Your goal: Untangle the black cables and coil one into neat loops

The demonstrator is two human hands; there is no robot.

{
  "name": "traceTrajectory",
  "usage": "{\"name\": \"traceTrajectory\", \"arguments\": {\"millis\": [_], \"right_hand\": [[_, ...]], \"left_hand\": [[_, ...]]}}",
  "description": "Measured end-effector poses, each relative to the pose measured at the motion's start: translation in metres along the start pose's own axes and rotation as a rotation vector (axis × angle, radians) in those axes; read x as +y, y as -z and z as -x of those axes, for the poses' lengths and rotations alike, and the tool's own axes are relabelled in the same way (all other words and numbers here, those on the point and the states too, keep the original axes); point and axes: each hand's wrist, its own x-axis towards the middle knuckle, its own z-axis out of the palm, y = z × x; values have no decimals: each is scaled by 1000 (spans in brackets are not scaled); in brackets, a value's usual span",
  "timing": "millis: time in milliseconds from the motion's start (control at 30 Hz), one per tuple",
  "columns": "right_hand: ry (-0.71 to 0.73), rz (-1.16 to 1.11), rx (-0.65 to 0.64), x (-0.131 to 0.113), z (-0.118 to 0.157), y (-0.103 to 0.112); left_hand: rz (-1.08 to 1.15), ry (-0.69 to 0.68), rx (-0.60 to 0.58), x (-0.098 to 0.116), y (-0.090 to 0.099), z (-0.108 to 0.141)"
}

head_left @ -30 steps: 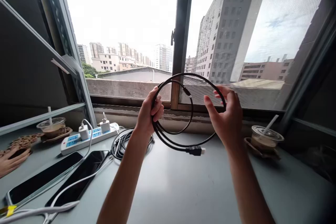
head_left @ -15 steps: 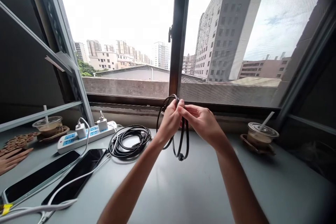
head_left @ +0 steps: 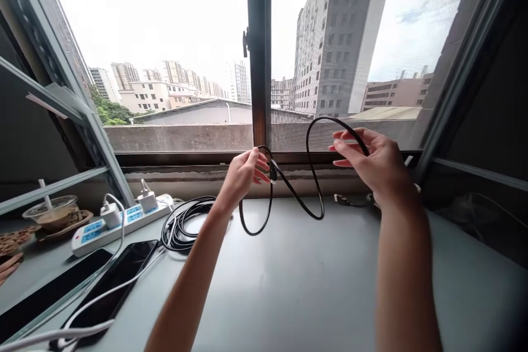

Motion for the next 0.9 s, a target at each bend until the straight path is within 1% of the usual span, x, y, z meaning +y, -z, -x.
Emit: {"name": "traceTrajectory", "arguments": {"millis": [33, 67, 100, 200, 267, 300, 333, 400, 467, 500, 533, 600, 633, 667, 733, 800, 900], "right_hand": [[-27, -17, 30, 1, -1, 3], [-50, -41, 58, 1, -2, 6], [-66, -70, 90, 1, -4, 8], [-50, -150, 250, 1, -7, 17], [-24, -190, 390, 0, -10, 25], [-32, -228, 466, -1, -10, 29], [-57, -283, 543, -3, -11, 33], [-128, -432, 676, -7, -12, 42], [-149, -555, 773, -11, -11, 51], [-128, -585, 797, -12, -10, 56], [-102, -594, 790, -13, -9, 61], [-57, -570, 719, -13, -6, 70], [-42, -543, 664, -12, -5, 75], [-29, -503, 608, -10, -4, 79], [6, -399, 534, -6, -3, 84], [51, -324, 482, -2, -2, 84], [122, -320, 383, -1, -1, 77]], "left_hand": [[17, 21, 1, 0, 3, -2], [36, 24, 33, 0, 6, -3], [55, 6, 92, 1, 7, -4], [170, -118, 359, 1, 10, -6], [316, -195, 550, 0, 10, -7], [388, -218, 621, -2, 9, -7], [446, -232, 667, -3, 9, -8], [519, -246, 707, -7, 9, -11], [556, -255, 768, -12, 11, -15], [569, -253, 817, -14, 13, -18], [578, -245, 863, -16, 16, -21], [588, -214, 904, -18, 20, -25], [579, -189, 883, -19, 20, -26], [552, -161, 829, -18, 20, -26], [446, -89, 656, -15, 16, -23], [289, 5, 399, -11, 8, -16], [104, 137, -11, -6, -2, -3]]}}
